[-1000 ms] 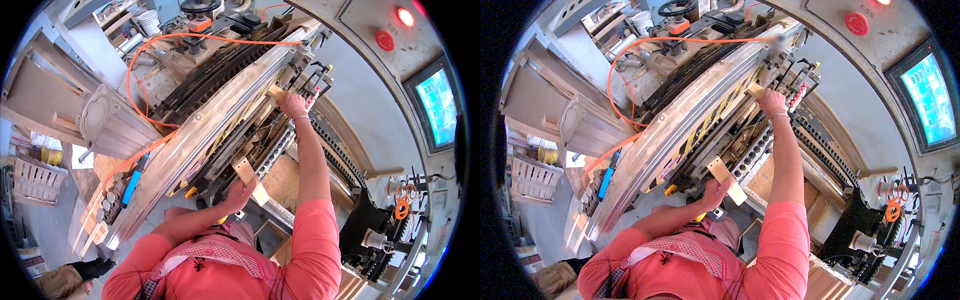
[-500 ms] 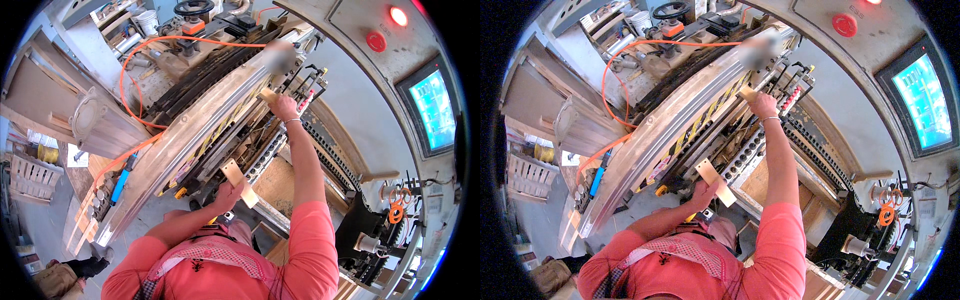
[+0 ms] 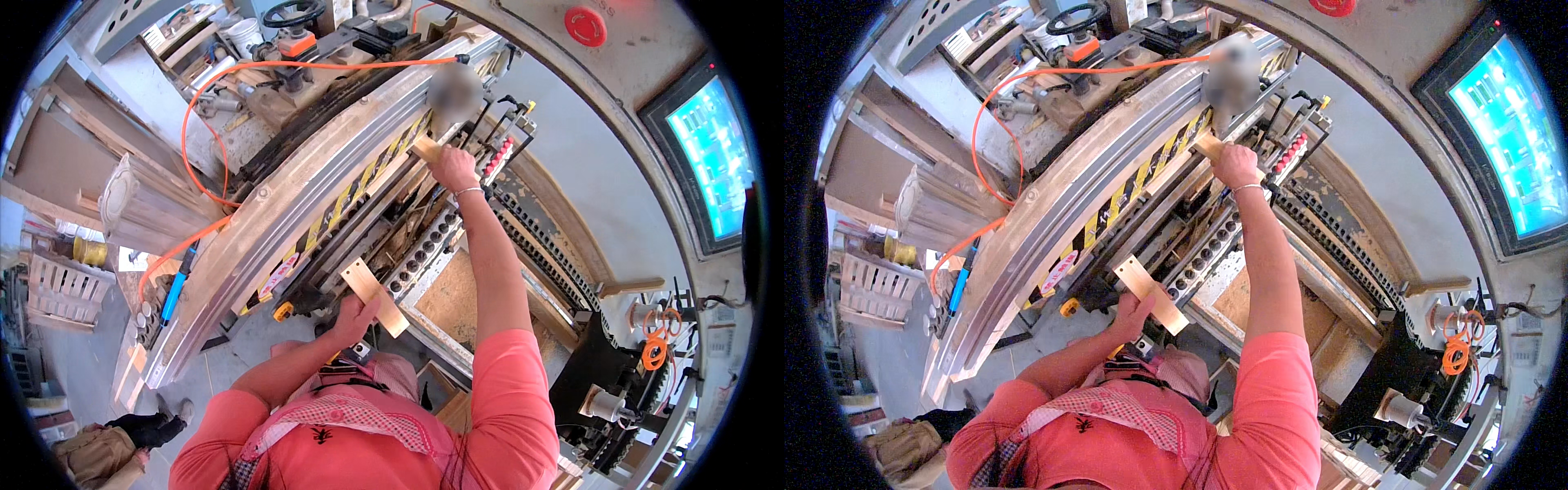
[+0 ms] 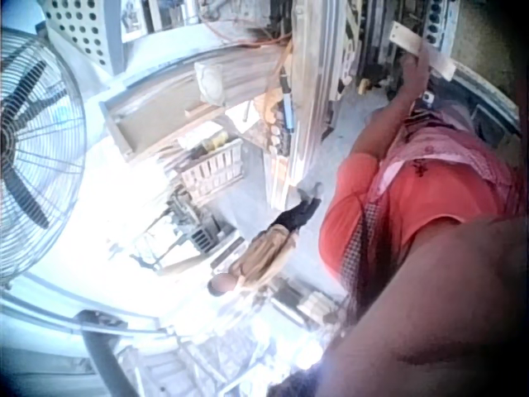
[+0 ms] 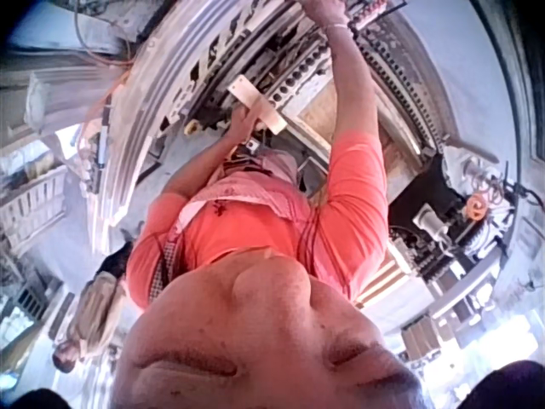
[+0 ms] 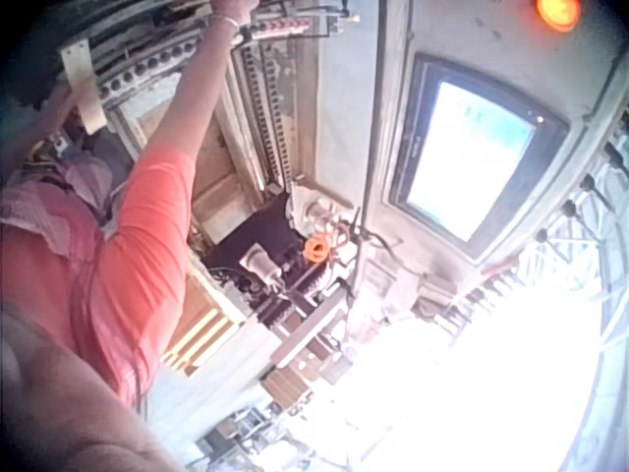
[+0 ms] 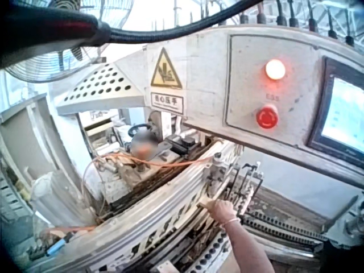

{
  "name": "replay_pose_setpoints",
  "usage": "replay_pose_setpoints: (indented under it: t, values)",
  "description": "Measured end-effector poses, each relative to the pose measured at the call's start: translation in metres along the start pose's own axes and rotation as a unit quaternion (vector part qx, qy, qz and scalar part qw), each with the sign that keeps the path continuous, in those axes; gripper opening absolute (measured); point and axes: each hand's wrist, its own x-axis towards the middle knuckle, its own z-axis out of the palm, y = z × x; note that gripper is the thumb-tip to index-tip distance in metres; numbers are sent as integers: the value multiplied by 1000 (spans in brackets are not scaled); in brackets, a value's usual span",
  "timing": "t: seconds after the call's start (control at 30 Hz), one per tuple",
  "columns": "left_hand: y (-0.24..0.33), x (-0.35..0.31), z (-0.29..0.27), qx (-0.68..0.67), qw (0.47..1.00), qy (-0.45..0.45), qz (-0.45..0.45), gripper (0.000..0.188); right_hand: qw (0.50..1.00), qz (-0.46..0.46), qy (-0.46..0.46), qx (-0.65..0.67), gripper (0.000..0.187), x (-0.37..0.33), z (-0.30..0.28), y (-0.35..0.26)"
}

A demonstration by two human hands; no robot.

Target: The person operates a woodworking machine to process small wooden blocks. They repeatedly place blocks into the machine's feed mechanism, activate the cycle, and then remove the processed pieces to stack them on a nearby table.

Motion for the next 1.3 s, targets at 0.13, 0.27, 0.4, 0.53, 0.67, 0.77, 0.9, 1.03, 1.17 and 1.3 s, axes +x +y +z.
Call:
replay_pose_setpoints:
  t: [0.13,0.27,0.4,0.53,0.67,0.77,0.9,1.03,1.17,1.3]
  values:
    - [-2,0,0,-9,1000,3,9,24,1000,-6,15,-3,38,-2,-4,-2]
    - [4,1,0,14,1000,-1,16,24,1000,-5,-9,2,39,-2,-7,-2]
    - [4,1,0,7,1000,4,13,25,1000,9,-25,-7,40,1,-5,-1]
    - [2,1,-1,26,999,6,18,25,999,11,-29,-8,40,1,-5,-2]
    - [-1,1,-3,23,999,0,22,26,1000,8,-21,-3,40,0,-7,-3]
    - [-4,1,-3,24,999,0,30,26,1000,15,-15,4,40,-2,-5,-3]
    - [-1,1,-1,2,1000,7,17,26,1000,9,-9,11,40,-10,-8,-7]
    - [1,1,0,-10,1000,9,7,25,1000,13,-11,12,40,-16,-5,-12]
    - [0,3,-1,-10,1000,-2,3,24,1000,15,-11,18,37,-17,-6,-13]
    - [1,2,-1,-13,1000,-4,-2,23,1000,8,-5,18,34,-15,-3,-12]
